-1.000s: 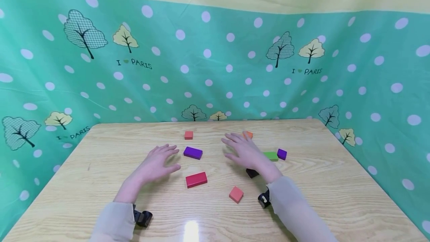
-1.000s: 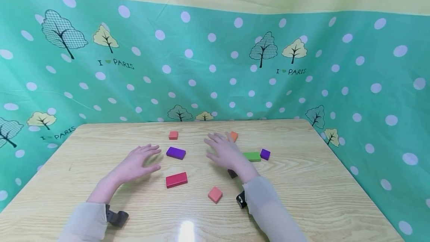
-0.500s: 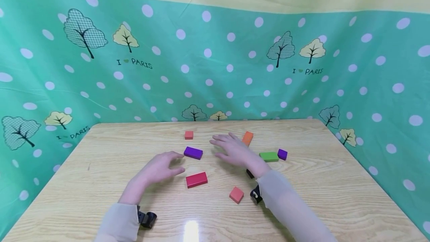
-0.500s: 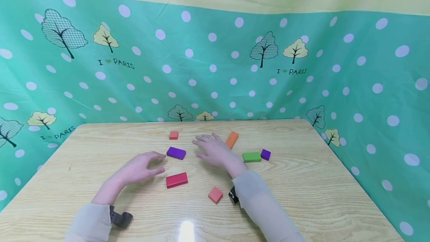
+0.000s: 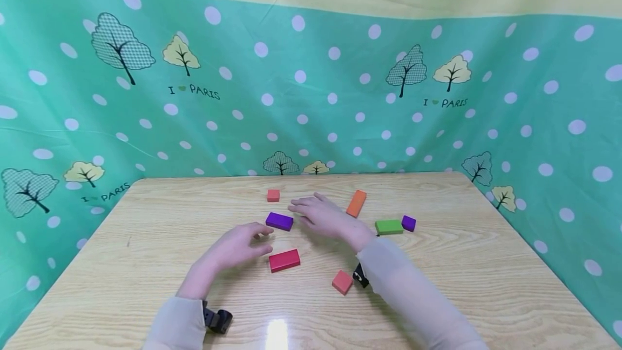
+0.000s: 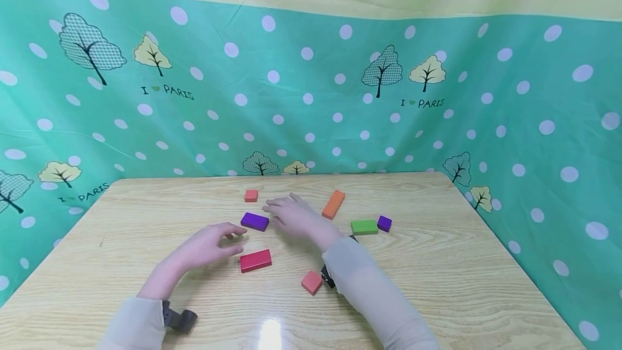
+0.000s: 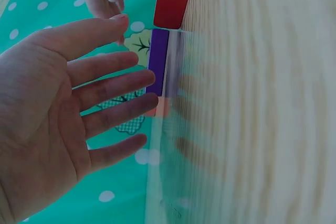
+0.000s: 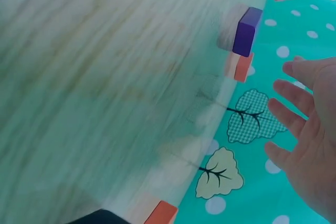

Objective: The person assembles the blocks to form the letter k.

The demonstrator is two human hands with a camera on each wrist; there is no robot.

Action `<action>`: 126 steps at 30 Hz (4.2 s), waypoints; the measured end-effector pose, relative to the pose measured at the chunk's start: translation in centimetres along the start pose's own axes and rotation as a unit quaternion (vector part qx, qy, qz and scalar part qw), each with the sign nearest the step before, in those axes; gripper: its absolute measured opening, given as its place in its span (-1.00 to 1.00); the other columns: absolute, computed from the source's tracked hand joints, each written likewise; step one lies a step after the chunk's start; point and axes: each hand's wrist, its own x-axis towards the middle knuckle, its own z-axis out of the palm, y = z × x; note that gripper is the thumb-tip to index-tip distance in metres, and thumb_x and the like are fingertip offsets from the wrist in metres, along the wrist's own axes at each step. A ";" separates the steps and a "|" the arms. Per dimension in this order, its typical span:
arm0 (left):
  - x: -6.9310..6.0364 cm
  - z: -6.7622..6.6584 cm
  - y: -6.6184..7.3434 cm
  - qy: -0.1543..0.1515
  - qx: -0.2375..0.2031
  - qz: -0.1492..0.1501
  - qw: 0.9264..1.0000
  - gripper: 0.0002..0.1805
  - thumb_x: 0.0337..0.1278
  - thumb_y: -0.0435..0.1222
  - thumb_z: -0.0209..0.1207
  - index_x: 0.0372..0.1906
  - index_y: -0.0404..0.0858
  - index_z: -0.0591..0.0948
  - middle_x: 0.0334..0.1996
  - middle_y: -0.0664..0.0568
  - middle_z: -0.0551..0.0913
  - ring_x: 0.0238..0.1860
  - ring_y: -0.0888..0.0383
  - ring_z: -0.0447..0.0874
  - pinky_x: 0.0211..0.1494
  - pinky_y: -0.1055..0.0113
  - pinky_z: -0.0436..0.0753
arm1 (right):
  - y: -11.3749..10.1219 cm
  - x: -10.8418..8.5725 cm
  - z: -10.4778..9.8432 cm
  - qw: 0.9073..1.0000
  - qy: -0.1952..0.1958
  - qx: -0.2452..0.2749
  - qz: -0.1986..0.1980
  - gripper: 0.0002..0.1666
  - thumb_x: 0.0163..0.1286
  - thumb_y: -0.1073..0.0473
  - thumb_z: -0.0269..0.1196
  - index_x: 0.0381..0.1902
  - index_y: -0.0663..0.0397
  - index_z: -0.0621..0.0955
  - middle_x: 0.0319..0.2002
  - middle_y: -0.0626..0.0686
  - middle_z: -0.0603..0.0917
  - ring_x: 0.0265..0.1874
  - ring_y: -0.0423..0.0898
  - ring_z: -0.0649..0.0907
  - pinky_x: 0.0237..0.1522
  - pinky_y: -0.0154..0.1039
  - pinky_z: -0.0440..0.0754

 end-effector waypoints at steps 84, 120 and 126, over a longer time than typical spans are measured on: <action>-1.2 1.0 3.2 -0.102 0.019 0.098 0.990 -0.55 -0.04 -0.35 0.25 0.07 -0.27 0.56 0.17 -0.02 0.47 -0.43 0.26 0.39 -0.36 0.47 0.36 | -1.2 2.8 1.9 0.999 -0.015 0.031 -0.035 -0.64 0.35 0.32 0.05 0.07 0.01 0.55 0.15 0.02 0.50 0.15 -0.07 0.48 0.20 -0.27 0.39; -1.0 1.4 3.3 -0.071 0.031 0.085 0.993 -0.54 -0.09 -0.33 0.29 0.02 -0.33 0.57 0.10 -0.06 0.49 -0.38 0.23 0.44 -0.33 0.46 0.44 | -0.6 2.6 1.7 0.998 -0.002 0.057 -0.003 -0.68 0.28 0.25 0.16 0.00 0.00 0.60 -0.05 -0.02 0.57 0.01 -0.12 0.55 0.12 -0.29 0.47; -1.0 1.5 3.4 -0.067 0.032 0.081 0.994 -0.54 -0.10 -0.32 0.30 0.02 -0.34 0.57 0.08 -0.05 0.49 -0.41 0.24 0.44 -0.35 0.47 0.43 | -0.7 2.7 1.7 0.998 -0.006 0.068 0.006 -0.69 0.28 0.26 0.16 -0.01 0.02 0.60 -0.02 -0.02 0.56 0.03 -0.10 0.54 0.13 -0.27 0.46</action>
